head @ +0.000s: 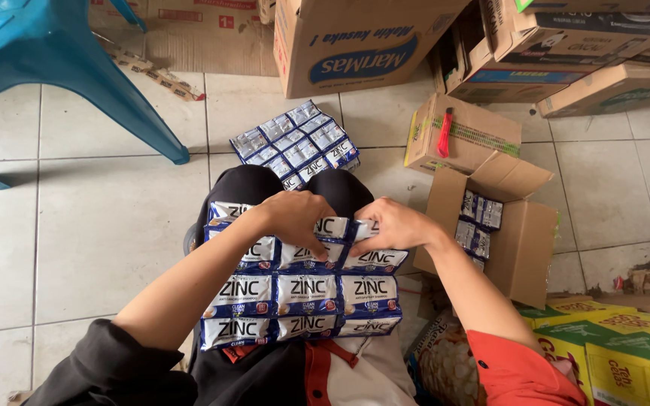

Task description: The person moves and stacks cardboard boxes, then sits on the floor to unpack and arrange small zinc supplement packets into a cardboard box. The person handles boxes of tea and other goods, and uses a digital scale with a colander to weigh items.

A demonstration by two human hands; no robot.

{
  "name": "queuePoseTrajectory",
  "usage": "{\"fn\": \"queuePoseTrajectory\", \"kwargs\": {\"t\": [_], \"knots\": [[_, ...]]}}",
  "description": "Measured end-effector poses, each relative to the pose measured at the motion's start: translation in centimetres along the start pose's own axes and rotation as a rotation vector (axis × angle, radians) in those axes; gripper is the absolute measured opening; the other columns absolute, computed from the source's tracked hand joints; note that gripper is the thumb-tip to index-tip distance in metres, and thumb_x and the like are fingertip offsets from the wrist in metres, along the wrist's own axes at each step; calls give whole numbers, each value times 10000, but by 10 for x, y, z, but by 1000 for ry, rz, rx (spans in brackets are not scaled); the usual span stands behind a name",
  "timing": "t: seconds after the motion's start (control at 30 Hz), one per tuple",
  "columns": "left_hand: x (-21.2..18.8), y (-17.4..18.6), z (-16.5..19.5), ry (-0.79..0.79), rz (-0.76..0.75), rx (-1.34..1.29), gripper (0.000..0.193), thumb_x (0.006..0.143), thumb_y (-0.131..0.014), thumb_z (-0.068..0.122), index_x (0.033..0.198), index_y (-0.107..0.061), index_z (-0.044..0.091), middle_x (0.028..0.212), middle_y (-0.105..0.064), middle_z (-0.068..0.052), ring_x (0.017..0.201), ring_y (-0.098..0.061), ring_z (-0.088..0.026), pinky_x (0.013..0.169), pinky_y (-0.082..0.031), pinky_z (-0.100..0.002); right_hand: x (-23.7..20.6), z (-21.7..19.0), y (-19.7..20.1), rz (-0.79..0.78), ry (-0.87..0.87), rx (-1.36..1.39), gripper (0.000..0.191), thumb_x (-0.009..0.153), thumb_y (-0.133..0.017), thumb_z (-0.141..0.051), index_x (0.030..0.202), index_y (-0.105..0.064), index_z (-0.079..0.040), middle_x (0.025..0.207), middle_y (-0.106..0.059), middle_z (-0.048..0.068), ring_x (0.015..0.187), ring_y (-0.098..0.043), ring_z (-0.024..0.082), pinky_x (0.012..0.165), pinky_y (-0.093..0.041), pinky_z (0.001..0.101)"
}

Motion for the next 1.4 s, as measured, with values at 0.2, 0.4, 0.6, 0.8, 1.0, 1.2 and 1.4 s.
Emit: {"fn": "queuePoseTrajectory", "kwargs": {"t": [0.2, 0.4, 0.6, 0.8, 1.0, 1.2, 1.4], "knots": [[-21, 14, -5, -9, 95, -52, 442, 631, -889, 437, 1003, -804, 215, 870, -796, -70, 851, -767, -257, 787, -588, -410, -26, -18, 14, 172, 269, 8, 224, 730, -900, -194, 859, -801, -40, 765, -718, 41, 685, -669, 134, 618, -496, 286], [-37, 23, -13, 16, 189, -61, 468, 638, -894, 448, 1019, -794, 195, 894, -794, -76, 870, -768, -256, 802, -587, -403, -50, -6, 24, 213, 189, 88, 214, 732, -900, -182, 818, -788, -22, 738, -721, 28, 673, -654, 108, 600, -494, 282], [-46, 25, -21, 22, 254, -83, 565, 629, -892, 437, 1130, -787, 198, 945, -793, -94, 915, -757, -276, 835, -577, -407, -48, 48, 25, 352, -14, 150, 454, 769, -907, -278, 1094, -724, -20, 983, -734, 113, 911, -637, 164, 810, -502, 308], [-38, 24, -28, 112, 281, -4, 781, 628, -897, 457, 1309, -658, 161, 982, -775, -135, 955, -745, -303, 838, -576, -422, -53, 96, -15, 642, -244, 439, 931, 783, -849, -291, 1548, -350, -114, 1416, -524, 143, 1306, -500, 234, 1046, -437, 412], [-39, 23, -35, 129, 363, -18, 793, 602, -913, 451, 1288, -658, 146, 956, -760, -169, 956, -721, -345, 811, -558, -462, -82, 91, -96, 621, -344, 761, 826, 776, -841, -256, 1477, -456, -51, 1309, -659, 193, 1213, -612, 287, 1029, -505, 403], [-33, 20, -33, 137, 372, -64, 699, 610, -896, 442, 1219, -692, 167, 881, -761, -157, 881, -734, -348, 780, -559, -470, -76, 74, -106, 612, -215, 1081, 581, 789, -842, -176, 1290, -640, 40, 1196, -738, 122, 1091, -679, 202, 953, -528, 325], [-25, 15, -35, 177, 323, -55, 660, 634, -875, 458, 1215, -711, 191, 841, -771, -156, 880, -742, -339, 798, -560, -460, -67, 69, -103, 578, -185, 1102, 493, 746, -849, -106, 1199, -687, -2, 1119, -774, 93, 1002, -727, 191, 908, -567, 334]]}}
Point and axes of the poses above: each hand's wrist, its own x-axis towards the middle knuckle, its own y-axis out of the back of the hand, z = x × y, the point moved 8 cm from there along x, towards the middle knuckle
